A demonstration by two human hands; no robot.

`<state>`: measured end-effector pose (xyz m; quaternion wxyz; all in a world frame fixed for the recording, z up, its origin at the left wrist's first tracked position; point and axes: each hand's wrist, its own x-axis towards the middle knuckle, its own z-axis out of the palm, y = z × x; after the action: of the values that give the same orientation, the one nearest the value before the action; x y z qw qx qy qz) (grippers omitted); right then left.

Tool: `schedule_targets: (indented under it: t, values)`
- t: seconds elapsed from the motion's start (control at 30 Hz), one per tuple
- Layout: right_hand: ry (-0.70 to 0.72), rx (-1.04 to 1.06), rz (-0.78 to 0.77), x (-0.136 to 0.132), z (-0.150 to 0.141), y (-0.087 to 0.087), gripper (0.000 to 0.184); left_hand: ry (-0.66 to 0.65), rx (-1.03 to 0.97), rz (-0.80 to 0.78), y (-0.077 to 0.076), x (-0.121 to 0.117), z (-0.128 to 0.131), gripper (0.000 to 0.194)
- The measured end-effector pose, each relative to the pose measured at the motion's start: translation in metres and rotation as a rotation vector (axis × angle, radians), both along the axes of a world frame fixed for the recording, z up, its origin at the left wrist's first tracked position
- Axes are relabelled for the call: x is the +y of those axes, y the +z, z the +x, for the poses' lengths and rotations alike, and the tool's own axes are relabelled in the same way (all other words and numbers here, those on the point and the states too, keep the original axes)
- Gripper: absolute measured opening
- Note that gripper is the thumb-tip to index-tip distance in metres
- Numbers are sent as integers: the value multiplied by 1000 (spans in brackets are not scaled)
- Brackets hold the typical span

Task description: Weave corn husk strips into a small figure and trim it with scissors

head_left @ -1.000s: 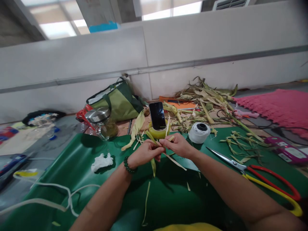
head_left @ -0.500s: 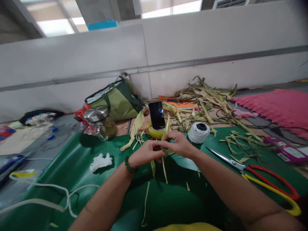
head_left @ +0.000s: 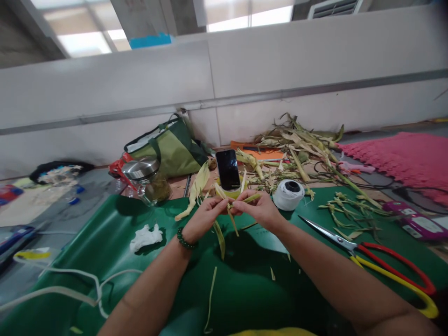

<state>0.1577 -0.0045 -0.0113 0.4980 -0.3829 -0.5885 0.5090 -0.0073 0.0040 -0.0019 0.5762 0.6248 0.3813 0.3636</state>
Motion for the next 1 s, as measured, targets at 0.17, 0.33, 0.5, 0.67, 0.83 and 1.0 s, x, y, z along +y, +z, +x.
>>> schedule_targets:
  t: [0.17,0.33,0.5,0.67,0.83,1.0]
  values:
    - [-136,-308,271,3,6,-8,34,-1,172,85,-2,-2,0,38]
    - [-206,-486,412,-1,13,-5,50,-74,295,124,8,-6,-5,35]
    - [-132,-403,241,7,17,0,51,-104,239,9,12,-5,-6,39]
    - [95,-341,-152,14,16,-1,63,4,42,-239,4,0,-7,59]
    - [274,-443,-141,7,17,6,53,15,9,-206,5,0,-8,53]
    - [-194,-413,313,8,33,19,40,-29,293,49,0,-3,-4,27]
